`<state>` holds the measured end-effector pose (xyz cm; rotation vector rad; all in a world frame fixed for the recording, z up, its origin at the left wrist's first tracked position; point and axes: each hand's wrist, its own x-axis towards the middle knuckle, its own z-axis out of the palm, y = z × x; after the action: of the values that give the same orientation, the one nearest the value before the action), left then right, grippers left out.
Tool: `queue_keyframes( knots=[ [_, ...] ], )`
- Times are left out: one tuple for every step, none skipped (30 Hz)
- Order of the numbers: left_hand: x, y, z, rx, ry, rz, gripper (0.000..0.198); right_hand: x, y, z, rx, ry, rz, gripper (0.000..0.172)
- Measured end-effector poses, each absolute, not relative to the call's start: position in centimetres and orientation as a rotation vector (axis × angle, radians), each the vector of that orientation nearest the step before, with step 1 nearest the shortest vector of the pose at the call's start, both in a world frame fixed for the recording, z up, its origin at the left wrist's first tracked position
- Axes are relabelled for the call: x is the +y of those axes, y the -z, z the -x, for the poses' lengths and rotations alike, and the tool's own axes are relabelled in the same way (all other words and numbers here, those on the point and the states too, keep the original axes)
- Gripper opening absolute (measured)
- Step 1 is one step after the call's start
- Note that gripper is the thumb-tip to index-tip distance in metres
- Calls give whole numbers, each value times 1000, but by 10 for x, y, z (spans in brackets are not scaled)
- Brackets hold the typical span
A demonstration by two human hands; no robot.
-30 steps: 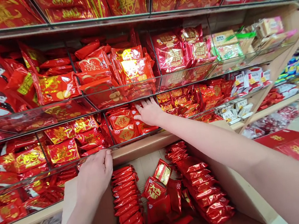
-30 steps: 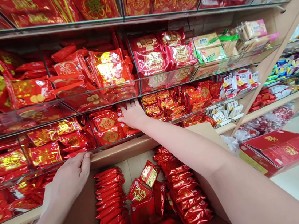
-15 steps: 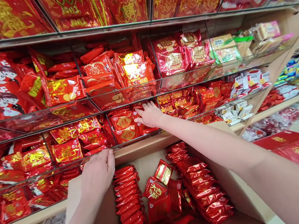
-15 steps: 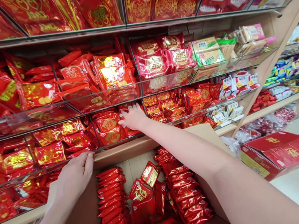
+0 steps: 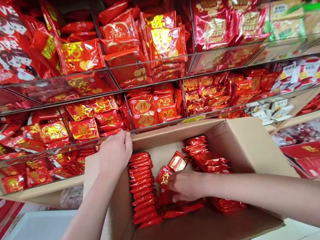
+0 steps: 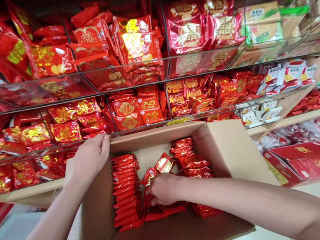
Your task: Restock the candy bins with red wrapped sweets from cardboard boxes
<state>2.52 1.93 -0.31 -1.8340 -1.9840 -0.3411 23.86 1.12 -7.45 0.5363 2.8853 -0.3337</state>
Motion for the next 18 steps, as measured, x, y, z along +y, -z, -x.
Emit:
queue_keyframes(
  knots=[
    [19, 3, -25, -1986, 339, 1834, 36, 10, 89, -237, 2762, 425, -582, 34],
    [18, 4, -25, -1988, 337, 1833, 36, 9, 101, -236, 2658, 507, -596, 41],
    [18, 4, -25, -1990, 336, 1830, 37, 9, 109, -236, 2578, 577, -587, 46],
    [18, 4, -25, -1992, 335, 1829, 37, 9, 114, -235, 2524, 634, -557, 50],
    [18, 4, -26, -1993, 333, 1828, 38, 9, 118, -235, 2493, 672, -526, 53],
    [18, 4, -26, -1996, 330, 1827, 38, 9, 119, -234, 2484, 698, -502, 54],
    [18, 4, -26, -1998, 328, 1826, 39, 10, 120, -233, 2492, 720, -498, 53],
    [19, 4, -26, -2000, 324, 1828, 39, 10, 120, -232, 2520, 740, -536, 51],
    [19, 4, -26, -2002, 321, 1829, 40, 12, 121, -230, 2559, 756, -610, 49],
    [19, 4, -26, -2003, 320, 1830, 40, 13, 123, -227, 2597, 764, -710, 45],
    [19, 4, -26, -2005, 321, 1830, 40, 15, 126, -224, 2630, 760, -823, 42],
    [19, 4, -27, -2008, 321, 1831, 40, 17, 130, -222, 2647, 743, -926, 40],
    [18, 4, -27, -2013, 321, 1829, 40, 18, 134, -219, 2643, 724, -1005, 39],
    [18, 3, -28, -2020, 321, 1825, 40, 19, 139, -217, 2623, 715, -1047, 38],
    [18, 2, -29, -2030, 320, 1820, 40, 20, 144, -215, 2597, 724, -1056, 35],
    [18, 1, -29, -2043, 319, 1815, 41, 21, 147, -215, 2578, 746, -1053, 31],
    [18, -1, -30, -2062, 319, 1814, 41, 21, 149, -215, 2570, 771, -1047, 26],
    [18, -2, -30, -2086, 327, 1817, 41, 22, 149, -216, 2574, 797, -1046, 22]
  ],
)
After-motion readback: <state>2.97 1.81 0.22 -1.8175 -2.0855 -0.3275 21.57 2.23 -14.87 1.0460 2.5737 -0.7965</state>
